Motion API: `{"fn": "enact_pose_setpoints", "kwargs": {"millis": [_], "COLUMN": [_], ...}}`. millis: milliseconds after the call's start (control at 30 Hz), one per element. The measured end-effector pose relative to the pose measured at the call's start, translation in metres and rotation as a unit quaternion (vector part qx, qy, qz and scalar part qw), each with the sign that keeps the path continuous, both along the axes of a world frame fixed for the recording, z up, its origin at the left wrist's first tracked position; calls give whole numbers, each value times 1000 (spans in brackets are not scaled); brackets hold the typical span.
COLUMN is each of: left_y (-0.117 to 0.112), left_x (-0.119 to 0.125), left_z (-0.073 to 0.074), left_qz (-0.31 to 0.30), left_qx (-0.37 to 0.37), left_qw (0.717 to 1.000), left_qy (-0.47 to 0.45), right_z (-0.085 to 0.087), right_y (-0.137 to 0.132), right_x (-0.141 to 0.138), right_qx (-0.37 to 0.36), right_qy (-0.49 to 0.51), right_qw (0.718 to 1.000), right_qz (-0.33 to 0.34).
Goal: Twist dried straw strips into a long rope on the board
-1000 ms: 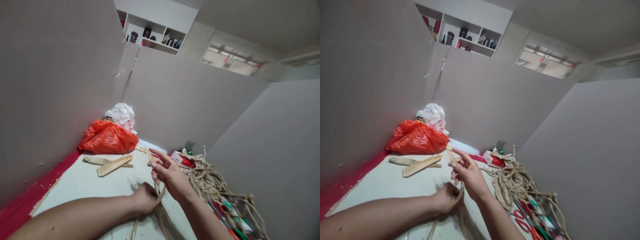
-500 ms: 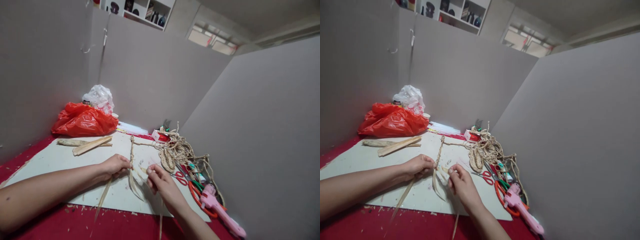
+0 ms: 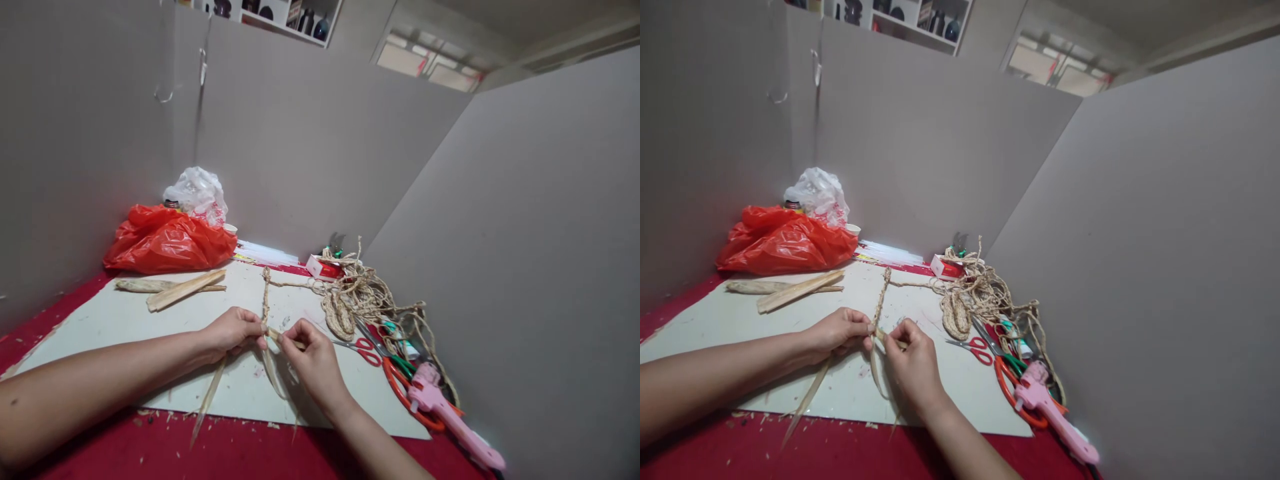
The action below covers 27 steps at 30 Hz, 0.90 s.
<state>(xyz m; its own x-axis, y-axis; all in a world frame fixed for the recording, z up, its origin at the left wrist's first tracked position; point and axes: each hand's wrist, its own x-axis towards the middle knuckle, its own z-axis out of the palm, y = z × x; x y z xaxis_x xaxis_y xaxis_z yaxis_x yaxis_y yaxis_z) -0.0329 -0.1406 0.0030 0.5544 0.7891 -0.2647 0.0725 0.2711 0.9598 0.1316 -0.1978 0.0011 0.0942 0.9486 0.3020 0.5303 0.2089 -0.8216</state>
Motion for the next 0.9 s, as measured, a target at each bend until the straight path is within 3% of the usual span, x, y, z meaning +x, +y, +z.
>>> {"fn": "enact_pose_setpoints", "kwargs": {"millis": [133, 333, 533, 767, 900], "left_y": [1, 3, 3, 7, 7], "left_x": [1, 1, 0, 2, 3], "left_z": [-2, -3, 0, -7, -5], "left_qz": [0, 6, -12, -8, -11], "left_qx": [6, 12, 12, 15, 10], "left_qw": [1000, 1000, 999, 999, 999], "left_qy": [4, 24, 38, 45, 47], "right_z": [-2, -5, -14, 5, 12], "right_y": [1, 3, 3, 3, 14], "right_x": [-3, -6, -4, 3, 15], "right_qx": [19, 4, 5, -51, -116], "right_qy": [-30, 19, 13, 5, 67], "right_qw": [999, 999, 999, 996, 989], "right_qz": [-8, 45, 33, 74, 59]}}
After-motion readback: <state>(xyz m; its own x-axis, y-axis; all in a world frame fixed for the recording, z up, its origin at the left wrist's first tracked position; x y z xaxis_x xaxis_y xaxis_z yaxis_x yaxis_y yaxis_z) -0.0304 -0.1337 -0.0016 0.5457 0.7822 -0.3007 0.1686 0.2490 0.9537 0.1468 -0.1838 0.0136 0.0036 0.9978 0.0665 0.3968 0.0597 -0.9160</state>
